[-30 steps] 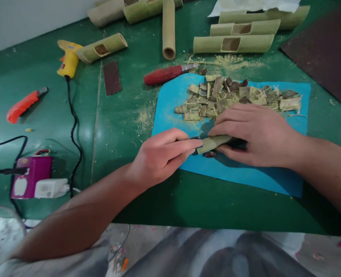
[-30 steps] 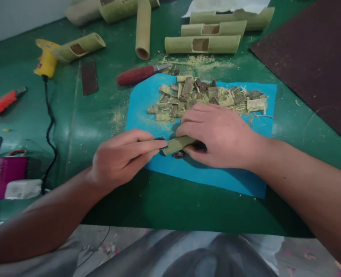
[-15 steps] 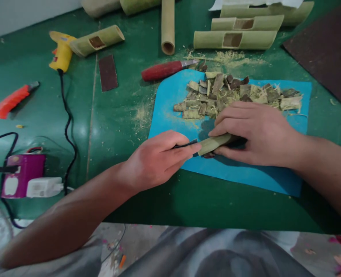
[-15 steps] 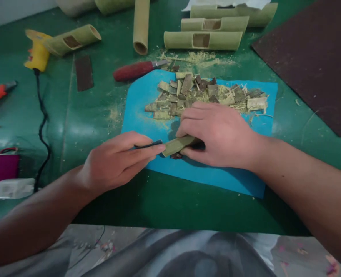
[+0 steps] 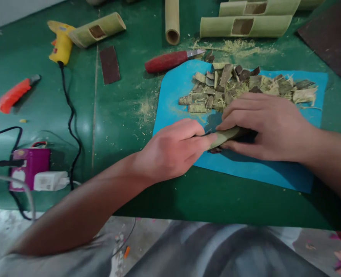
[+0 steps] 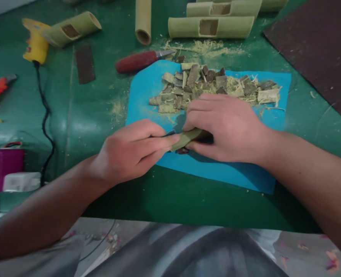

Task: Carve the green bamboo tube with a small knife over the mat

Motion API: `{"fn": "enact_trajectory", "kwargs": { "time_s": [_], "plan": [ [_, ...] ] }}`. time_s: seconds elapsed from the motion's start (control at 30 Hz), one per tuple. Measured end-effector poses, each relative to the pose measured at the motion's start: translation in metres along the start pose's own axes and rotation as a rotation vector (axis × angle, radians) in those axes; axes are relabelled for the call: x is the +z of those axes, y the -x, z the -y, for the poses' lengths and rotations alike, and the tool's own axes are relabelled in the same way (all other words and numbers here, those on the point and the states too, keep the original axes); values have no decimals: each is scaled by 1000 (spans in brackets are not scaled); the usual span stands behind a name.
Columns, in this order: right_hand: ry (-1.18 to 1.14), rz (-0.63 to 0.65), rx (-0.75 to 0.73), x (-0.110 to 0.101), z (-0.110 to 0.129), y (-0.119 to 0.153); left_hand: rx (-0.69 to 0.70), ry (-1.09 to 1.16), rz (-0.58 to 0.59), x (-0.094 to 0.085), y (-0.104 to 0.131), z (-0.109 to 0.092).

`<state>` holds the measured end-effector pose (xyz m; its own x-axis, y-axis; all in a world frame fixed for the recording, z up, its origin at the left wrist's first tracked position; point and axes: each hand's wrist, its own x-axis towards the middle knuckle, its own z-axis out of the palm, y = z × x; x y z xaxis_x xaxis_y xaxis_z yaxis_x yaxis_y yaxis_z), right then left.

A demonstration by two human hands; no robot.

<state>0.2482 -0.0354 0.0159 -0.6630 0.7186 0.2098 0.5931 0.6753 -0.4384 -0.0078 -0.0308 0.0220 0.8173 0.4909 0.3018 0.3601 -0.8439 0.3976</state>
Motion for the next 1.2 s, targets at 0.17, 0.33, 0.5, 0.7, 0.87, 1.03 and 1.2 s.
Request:
{"fn": "enact_trajectory", "kwargs": {
  "time_s": [0.17,0.33,0.5,0.7,0.87,1.03,1.2],
  "plan": [
    [33,-56,-54,1,-4,1,53,-30,43,-3,1,2],
    [65,-38,-67,1,-6,2,48,-17,21,0,-1,3],
    [58,-58,-74,2,-5,2,71,-46,12,-1,0,4],
    [68,-45,-43,2,-5,1,73,-6,-46,8,-5,3],
    [63,-78,-73,4,-6,2,58,23,-107,7,2,3],
    [51,-69,-52,3,-4,1,15,56,-32,3,1,3],
    [51,-16,-4,1,-2,1,-71,99,-16,3,-4,2]
  ]
}}
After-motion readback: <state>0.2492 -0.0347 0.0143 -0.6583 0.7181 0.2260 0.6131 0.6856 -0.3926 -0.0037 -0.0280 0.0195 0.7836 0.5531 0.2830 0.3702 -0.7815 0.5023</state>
